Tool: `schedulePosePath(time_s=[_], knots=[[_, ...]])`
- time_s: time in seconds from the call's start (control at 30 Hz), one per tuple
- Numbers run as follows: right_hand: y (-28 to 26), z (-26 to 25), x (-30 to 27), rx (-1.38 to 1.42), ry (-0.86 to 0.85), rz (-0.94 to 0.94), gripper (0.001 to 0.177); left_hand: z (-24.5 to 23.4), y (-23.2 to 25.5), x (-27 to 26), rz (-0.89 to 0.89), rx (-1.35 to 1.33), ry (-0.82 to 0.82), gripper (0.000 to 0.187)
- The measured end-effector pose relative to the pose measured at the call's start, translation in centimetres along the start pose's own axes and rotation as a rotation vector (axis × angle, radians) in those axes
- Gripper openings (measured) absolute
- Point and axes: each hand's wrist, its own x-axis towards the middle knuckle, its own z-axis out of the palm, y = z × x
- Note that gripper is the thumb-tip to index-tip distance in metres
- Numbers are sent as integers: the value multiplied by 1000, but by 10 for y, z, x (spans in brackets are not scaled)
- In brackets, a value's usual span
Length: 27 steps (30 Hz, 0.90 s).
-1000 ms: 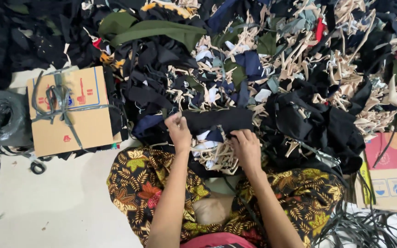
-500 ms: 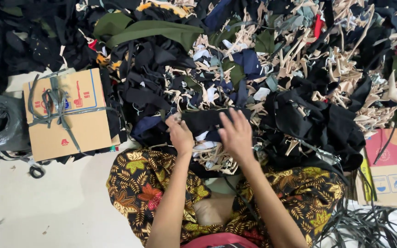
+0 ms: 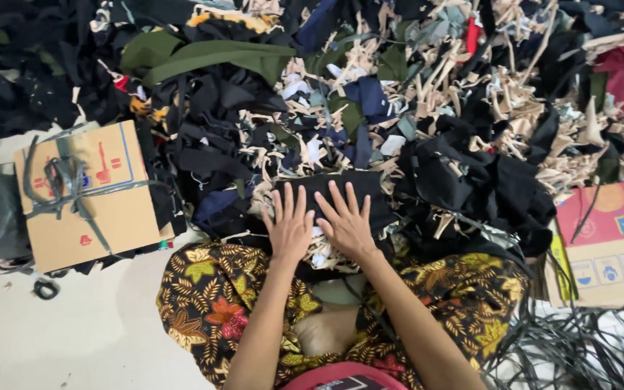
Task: Sorting and stacking black fabric scraps from a large pile of mixed fabric remnants.
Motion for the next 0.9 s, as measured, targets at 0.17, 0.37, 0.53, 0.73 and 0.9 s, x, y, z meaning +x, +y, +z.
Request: schedulePosePath(time_s=[0.17, 0.37, 0.53, 0.73, 0.9], knots=[[1, -9, 1, -23, 15, -3, 61, 0, 4, 0, 6, 45, 31, 63], [41, -30, 3, -67, 294, -24, 64, -34, 37, -4, 26, 23, 158, 61], [142, -33, -26, -197, 542, 218, 22, -13, 99, 7, 272, -148, 523, 48], [196, -50, -43, -319, 341, 422, 19, 8, 177, 6, 503, -568, 311, 34], [200, -78, -42, 182, 370, 577, 15, 23, 196, 19, 163, -926, -259, 38]])
